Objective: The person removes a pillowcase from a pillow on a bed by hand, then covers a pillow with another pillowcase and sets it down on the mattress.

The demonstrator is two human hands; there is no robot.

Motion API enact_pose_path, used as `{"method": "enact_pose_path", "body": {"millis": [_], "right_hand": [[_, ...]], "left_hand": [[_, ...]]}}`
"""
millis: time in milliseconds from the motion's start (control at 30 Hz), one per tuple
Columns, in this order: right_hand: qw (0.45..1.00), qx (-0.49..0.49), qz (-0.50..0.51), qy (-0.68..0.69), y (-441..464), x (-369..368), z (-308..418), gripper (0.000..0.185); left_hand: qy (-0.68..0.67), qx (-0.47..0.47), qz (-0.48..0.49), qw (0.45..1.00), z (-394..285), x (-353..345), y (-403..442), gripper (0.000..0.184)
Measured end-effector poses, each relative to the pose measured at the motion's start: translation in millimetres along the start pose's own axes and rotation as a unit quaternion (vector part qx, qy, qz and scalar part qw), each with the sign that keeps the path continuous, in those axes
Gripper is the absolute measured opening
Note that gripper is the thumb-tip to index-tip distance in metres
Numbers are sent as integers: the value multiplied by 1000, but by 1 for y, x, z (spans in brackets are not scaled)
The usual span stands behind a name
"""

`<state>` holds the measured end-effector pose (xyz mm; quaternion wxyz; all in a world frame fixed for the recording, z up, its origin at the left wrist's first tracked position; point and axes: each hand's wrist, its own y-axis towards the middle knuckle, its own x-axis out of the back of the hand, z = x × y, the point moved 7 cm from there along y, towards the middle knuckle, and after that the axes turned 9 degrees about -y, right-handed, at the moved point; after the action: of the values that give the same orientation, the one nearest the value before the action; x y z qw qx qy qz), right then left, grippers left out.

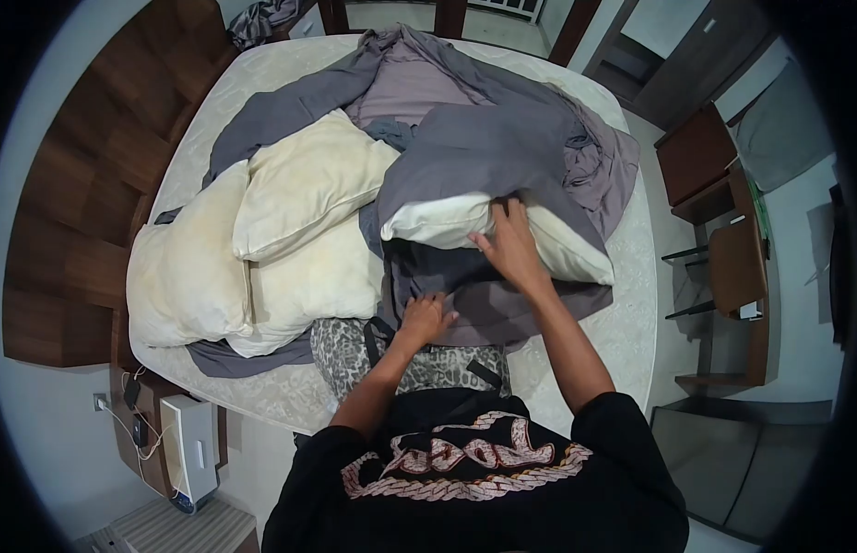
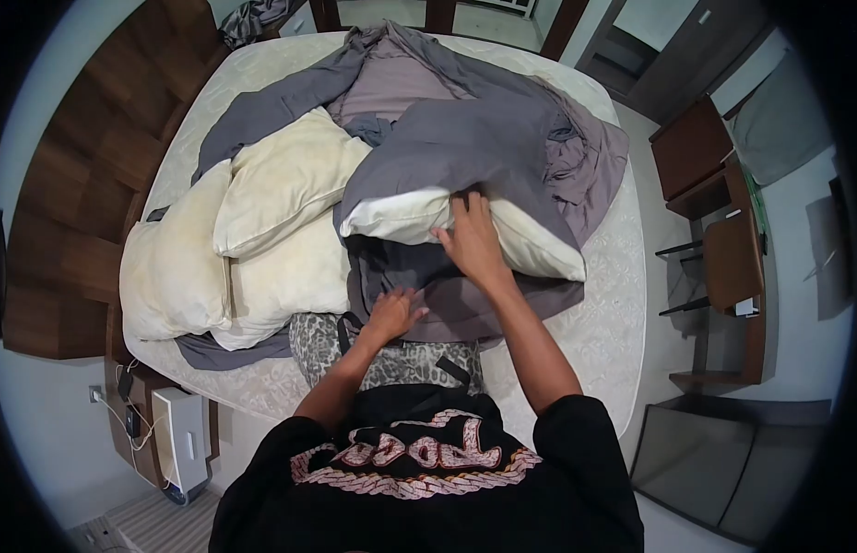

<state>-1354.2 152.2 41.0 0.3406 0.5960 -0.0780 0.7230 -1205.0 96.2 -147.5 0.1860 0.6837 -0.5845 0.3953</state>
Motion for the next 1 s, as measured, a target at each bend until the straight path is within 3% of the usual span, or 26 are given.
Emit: {"method": "enact_pose_path", "body": {"millis": [67,100,133,200,267,400,467,600,667,733,800,933,1000], "right_hand": [[1000,4,-13,12,-17,-6,5,60],[1000,-2,10,19,-26,-14,5,58],[999,-8,31,26,-36,-24,5,56],[999,34,-19,-1,-58,-27,14,51],[977,-60,204,34,-88,-57,14,49],[928,-24,307,209,-156,-93,30,43],[930,-2,310,196,-169,-82,32,43],[929,-33,303,211,-185,-47,11,52],[918,-39,387,75,-202,-41,-9,58],[923,-48,378,51,-230,-46,-43,57],[905,-129,399,-73,-261,-43,-92,48],[967,-106,207,-100,-244,41,-98,22],[970,-25,228,-77,-210,97,-73,15]], "left_hand": [[-47,59,99,992,8,-23,-16,54],[-48,61,104,992,7,-25,-28,54],[-39,28,136,990,0,-26,-42,53],[-29,-7,167,985,-8,-21,-70,52],[-57,-45,188,979,-16,-10,-103,44],[-163,-100,95,977,-22,39,-123,34],[-203,-169,9,965,-37,69,-118,25],[-227,-211,72,948,-82,92,-106,18],[-210,-225,111,945,-92,96,-103,17],[-191,-235,142,942,-93,98,-103,16],[-169,-249,122,946,-90,104,-105,17],[-135,-216,121,960,-81,91,-101,18],[-121,-212,105,964,-53,82,-92,19]]}}
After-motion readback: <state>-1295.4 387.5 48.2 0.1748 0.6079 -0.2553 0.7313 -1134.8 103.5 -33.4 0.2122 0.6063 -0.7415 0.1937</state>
